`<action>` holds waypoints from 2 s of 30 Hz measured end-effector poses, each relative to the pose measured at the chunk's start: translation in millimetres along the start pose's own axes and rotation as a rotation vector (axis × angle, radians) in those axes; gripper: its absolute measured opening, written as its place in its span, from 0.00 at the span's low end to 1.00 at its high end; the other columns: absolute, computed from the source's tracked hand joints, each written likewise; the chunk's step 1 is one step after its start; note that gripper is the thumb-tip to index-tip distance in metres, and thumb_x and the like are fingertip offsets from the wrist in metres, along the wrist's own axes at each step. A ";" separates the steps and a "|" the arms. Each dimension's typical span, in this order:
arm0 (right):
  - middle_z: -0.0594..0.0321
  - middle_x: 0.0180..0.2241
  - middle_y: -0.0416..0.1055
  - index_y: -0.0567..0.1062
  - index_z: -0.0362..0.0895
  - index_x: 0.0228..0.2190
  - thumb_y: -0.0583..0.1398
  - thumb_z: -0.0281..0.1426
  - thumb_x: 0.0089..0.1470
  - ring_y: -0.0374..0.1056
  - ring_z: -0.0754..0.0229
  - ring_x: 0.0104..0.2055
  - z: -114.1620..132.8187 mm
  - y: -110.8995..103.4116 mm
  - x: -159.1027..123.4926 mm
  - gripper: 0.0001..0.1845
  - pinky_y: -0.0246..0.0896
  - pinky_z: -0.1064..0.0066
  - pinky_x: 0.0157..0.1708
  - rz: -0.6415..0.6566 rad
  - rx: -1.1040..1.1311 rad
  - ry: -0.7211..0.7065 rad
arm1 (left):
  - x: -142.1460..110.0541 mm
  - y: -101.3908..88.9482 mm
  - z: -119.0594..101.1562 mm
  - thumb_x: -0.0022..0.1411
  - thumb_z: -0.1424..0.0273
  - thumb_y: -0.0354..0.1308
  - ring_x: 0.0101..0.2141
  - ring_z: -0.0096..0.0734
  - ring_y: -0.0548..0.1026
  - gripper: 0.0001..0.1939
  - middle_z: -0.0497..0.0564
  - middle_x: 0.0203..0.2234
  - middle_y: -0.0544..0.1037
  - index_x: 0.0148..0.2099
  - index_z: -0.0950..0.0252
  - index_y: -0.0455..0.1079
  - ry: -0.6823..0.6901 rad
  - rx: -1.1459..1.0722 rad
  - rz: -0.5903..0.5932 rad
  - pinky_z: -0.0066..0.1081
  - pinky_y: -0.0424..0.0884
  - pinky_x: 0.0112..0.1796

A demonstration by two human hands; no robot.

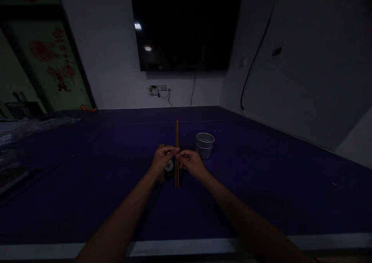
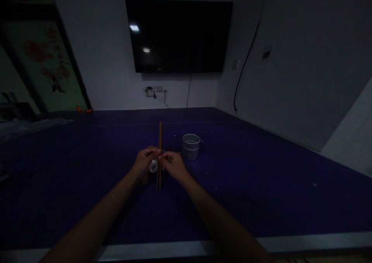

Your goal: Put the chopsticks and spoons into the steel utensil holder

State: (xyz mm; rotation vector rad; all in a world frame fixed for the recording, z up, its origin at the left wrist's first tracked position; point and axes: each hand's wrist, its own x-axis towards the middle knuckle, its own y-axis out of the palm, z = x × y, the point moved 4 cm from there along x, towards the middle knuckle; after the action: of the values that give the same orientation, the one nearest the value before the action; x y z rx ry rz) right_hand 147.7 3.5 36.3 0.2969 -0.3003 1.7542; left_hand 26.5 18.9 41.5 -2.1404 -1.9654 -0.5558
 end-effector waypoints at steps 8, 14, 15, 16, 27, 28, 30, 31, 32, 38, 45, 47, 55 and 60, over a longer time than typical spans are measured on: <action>0.69 0.16 0.65 0.72 0.43 0.23 0.61 0.45 0.43 0.58 0.69 0.15 1.1 -2.7 -0.1 0.17 0.54 0.77 0.16 -0.048 -0.037 -0.056 | -1.4 -0.8 -0.3 0.42 0.58 0.67 0.30 0.27 0.71 0.16 0.50 0.29 0.77 0.28 0.65 0.76 -0.038 -0.051 -0.017 0.26 0.65 0.30; 0.65 0.21 0.70 0.74 0.43 0.25 0.59 0.41 0.49 0.64 0.65 0.22 11.3 -5.7 -5.4 0.14 0.57 0.74 0.22 -0.138 -0.231 -0.248 | -0.5 1.4 -7.4 0.39 0.57 0.68 0.33 0.28 0.70 0.16 0.50 0.29 0.75 0.25 0.66 0.76 0.016 -0.084 0.007 0.28 0.65 0.36; 0.64 0.22 0.71 0.74 0.43 0.25 0.58 0.40 0.49 0.64 0.64 0.23 13.3 -6.1 -6.5 0.13 0.57 0.74 0.23 -0.153 -0.269 -0.269 | -0.4 2.2 -8.2 0.39 0.57 0.68 0.33 0.28 0.70 0.16 0.50 0.29 0.75 0.24 0.66 0.76 0.022 -0.095 0.017 0.28 0.65 0.36; 0.64 0.22 0.71 0.75 0.43 0.25 0.58 0.39 0.50 0.64 0.64 0.23 15.3 -6.4 -7.4 0.13 0.57 0.74 0.23 -0.164 -0.300 -0.288 | -0.3 2.8 -8.8 0.38 0.58 0.69 0.33 0.27 0.70 0.16 0.49 0.28 0.74 0.23 0.66 0.75 0.027 -0.105 0.024 0.28 0.65 0.37; 0.66 0.20 0.69 0.75 0.43 0.25 0.57 0.37 0.52 0.62 0.65 0.21 16.5 -9.9 -7.1 0.12 0.54 0.74 0.22 -0.170 -0.497 -0.346 | -1.1 3.3 -10.9 0.36 0.59 0.70 0.33 0.28 0.70 0.16 0.49 0.28 0.73 0.25 0.66 0.77 0.034 -0.053 0.022 0.29 0.65 0.37; 0.65 0.20 0.69 0.75 0.44 0.25 0.57 0.37 0.52 0.62 0.65 0.22 16.0 -10.2 -6.9 0.12 0.54 0.74 0.22 -0.172 -0.511 -0.351 | -1.1 3.3 -10.6 0.36 0.59 0.70 0.33 0.28 0.70 0.16 0.49 0.28 0.73 0.25 0.66 0.77 0.033 -0.051 0.025 0.29 0.65 0.37; 0.65 0.20 0.70 0.76 0.44 0.25 0.57 0.36 0.52 0.63 0.64 0.22 15.7 -10.5 -6.8 0.12 0.55 0.74 0.23 -0.178 -0.541 -0.359 | -1.1 3.2 -9.7 0.37 0.59 0.70 0.33 0.28 0.70 0.16 0.50 0.28 0.73 0.25 0.66 0.77 0.035 -0.045 0.026 0.29 0.66 0.37; 0.64 0.20 0.70 0.76 0.44 0.25 0.57 0.36 0.52 0.63 0.64 0.22 15.9 -10.7 -6.9 0.11 0.55 0.74 0.23 -0.181 -0.557 -0.363 | -1.1 3.1 -9.1 0.37 0.59 0.70 0.33 0.28 0.70 0.16 0.50 0.29 0.73 0.25 0.67 0.77 0.034 -0.040 0.027 0.29 0.66 0.36; 0.64 0.21 0.71 0.76 0.44 0.25 0.57 0.36 0.52 0.63 0.64 0.23 16.3 -10.8 -7.1 0.11 0.55 0.74 0.23 -0.186 -0.574 -0.367 | -1.1 3.1 -8.4 0.37 0.59 0.70 0.33 0.28 0.70 0.16 0.50 0.29 0.73 0.26 0.67 0.76 0.031 -0.034 0.029 0.29 0.66 0.36; 0.63 0.22 0.72 0.76 0.44 0.24 0.56 0.35 0.52 0.63 0.64 0.22 19.9 -11.3 -9.3 0.11 0.55 0.73 0.24 -0.200 -0.659 -0.400 | -1.9 3.5 -8.1 0.38 0.59 0.69 0.34 0.28 0.70 0.16 0.49 0.29 0.72 0.26 0.66 0.76 0.036 0.043 0.054 0.29 0.66 0.38; 0.63 0.20 0.71 0.74 0.44 0.21 0.56 0.35 0.52 0.63 0.65 0.21 19.6 -11.5 -9.3 0.13 0.54 0.74 0.23 -0.176 -0.676 -0.411 | -2.0 3.7 -4.3 0.38 0.62 0.70 0.33 0.26 0.70 0.14 0.49 0.30 0.72 0.26 0.66 0.76 0.025 0.005 0.067 0.26 0.65 0.37; 0.63 0.20 0.71 0.74 0.44 0.22 0.55 0.35 0.52 0.63 0.65 0.21 18.8 -11.1 -9.1 0.13 0.54 0.74 0.23 -0.171 -0.661 -0.394 | -2.2 4.2 -3.9 0.38 0.62 0.70 0.34 0.26 0.70 0.14 0.49 0.30 0.72 0.27 0.66 0.76 0.020 -0.010 0.067 0.27 0.65 0.37; 0.65 0.20 0.68 0.73 0.43 0.24 0.57 0.37 0.52 0.64 0.64 0.22 32.9 -22.2 -6.8 0.12 0.56 0.74 0.23 -0.311 -0.531 -0.425 | -4.6 4.1 -8.7 0.42 0.59 0.67 0.33 0.28 0.71 0.18 0.51 0.31 0.76 0.35 0.63 0.78 -0.011 0.002 0.036 0.26 0.66 0.34; 0.62 0.25 0.71 0.71 0.43 0.26 0.56 0.42 0.53 0.68 0.62 0.25 44.5 -65.9 -3.4 0.15 0.63 0.71 0.27 -0.654 -0.403 -0.447 | 0.7 -6.8 1.7 0.42 0.55 0.66 0.24 0.22 0.66 0.21 0.50 0.25 0.75 0.33 0.66 0.77 -0.042 0.000 -0.111 0.24 0.60 0.26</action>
State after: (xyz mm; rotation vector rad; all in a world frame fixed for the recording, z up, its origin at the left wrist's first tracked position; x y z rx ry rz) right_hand 214.4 -2.6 79.1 0.4337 -0.7724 0.9426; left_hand 20.0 20.9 39.4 -2.0686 -2.1170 -0.5327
